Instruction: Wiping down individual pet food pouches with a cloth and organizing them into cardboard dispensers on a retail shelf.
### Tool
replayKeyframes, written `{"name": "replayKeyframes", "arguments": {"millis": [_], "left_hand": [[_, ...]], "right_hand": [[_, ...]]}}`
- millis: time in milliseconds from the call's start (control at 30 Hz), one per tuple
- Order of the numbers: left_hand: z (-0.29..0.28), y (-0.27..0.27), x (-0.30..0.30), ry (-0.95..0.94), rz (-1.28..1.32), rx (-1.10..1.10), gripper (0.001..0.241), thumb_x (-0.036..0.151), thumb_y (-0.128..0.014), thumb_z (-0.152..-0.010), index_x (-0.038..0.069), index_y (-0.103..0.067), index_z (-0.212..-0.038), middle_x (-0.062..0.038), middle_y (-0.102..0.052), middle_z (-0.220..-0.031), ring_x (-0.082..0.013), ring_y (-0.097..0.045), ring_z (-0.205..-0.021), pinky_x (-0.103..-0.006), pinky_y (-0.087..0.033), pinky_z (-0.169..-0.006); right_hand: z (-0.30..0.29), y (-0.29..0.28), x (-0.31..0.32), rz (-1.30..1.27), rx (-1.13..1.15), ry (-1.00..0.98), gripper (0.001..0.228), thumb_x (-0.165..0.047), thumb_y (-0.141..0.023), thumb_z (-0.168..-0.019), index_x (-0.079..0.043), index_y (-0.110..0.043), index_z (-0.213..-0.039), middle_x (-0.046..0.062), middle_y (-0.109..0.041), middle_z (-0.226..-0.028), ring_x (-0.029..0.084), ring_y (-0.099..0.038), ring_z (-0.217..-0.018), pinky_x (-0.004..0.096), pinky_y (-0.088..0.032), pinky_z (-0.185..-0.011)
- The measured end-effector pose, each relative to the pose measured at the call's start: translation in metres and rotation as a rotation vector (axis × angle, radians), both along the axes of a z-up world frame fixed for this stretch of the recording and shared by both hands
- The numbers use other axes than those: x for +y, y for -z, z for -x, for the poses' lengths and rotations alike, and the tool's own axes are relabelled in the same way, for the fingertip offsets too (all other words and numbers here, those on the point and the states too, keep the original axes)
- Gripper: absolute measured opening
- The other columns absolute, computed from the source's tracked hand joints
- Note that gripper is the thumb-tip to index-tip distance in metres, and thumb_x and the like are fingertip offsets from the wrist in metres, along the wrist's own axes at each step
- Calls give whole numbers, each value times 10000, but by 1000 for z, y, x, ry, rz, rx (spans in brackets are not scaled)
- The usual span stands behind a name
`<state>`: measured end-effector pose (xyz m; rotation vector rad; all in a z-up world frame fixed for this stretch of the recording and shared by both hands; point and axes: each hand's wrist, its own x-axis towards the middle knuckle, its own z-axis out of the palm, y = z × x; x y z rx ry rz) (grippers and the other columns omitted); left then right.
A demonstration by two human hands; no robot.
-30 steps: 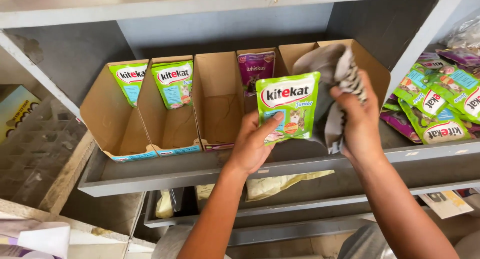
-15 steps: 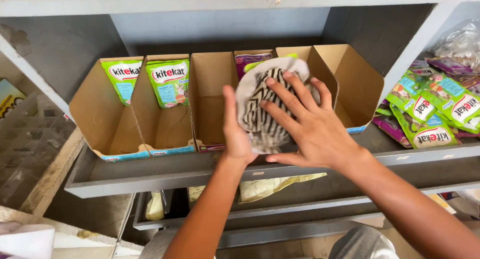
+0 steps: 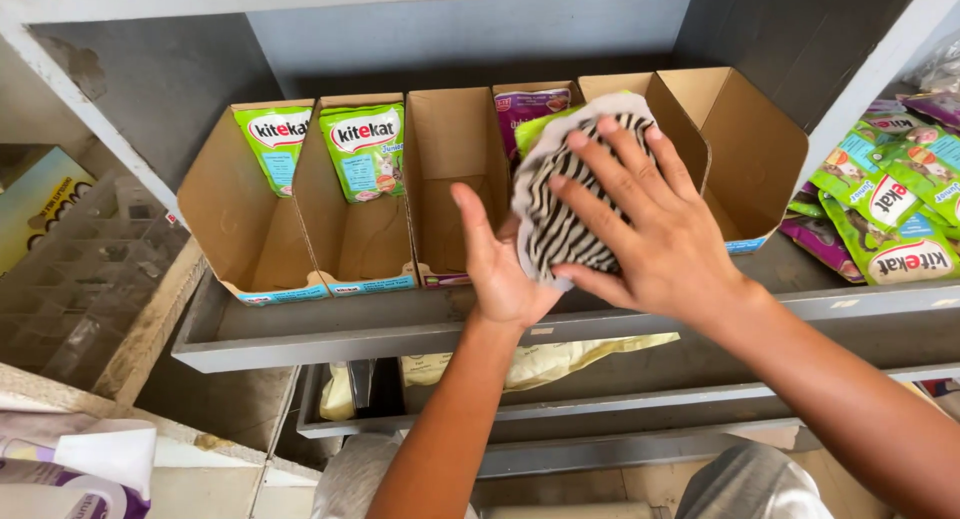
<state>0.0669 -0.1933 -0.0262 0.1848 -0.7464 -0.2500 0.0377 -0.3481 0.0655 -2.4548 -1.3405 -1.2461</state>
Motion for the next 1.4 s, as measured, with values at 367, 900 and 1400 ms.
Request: {"name": "replayKeyframes", "arguments": {"millis": [367, 900, 1400], "left_hand": [[0, -2, -4, -56, -30, -108, 931, 818, -200, -1045, 110, -545, -1542, -76, -562, -1558, -216, -524, -1430, -412, -385, -1226], [10, -9, -6, -119, -103, -69, 1023, 820, -109, -1043, 52, -349, -1676, -107, -484, -1633, -246, -487, -1484, -423, -375, -1272], [3, -4, -7, -189, -142, -153, 940, 765, -98, -1084, 87, -384, -1668, -84, -535, -1608, -226, -519, -1469, -430, -423, -1238]], "right_hand": [[17, 11, 16, -199, 78, 21, 695, -226, -719, -955, 149, -437, -1468, 310, -474, -1550, 450, -416, -1496, 585, -283, -1268], [18, -1, 24, -280, 122, 14, 577, -112, -713, -955, 193, -519, -1404, 349, -442, -1556, 510, -361, -1504, 666, -209, -1252], [20, -6, 22, -228, 131, 28, 556, -112, -717, -970, 150, -546, -1429, 296, -501, -1550, 459, -426, -1494, 636, -158, -1250]]}}
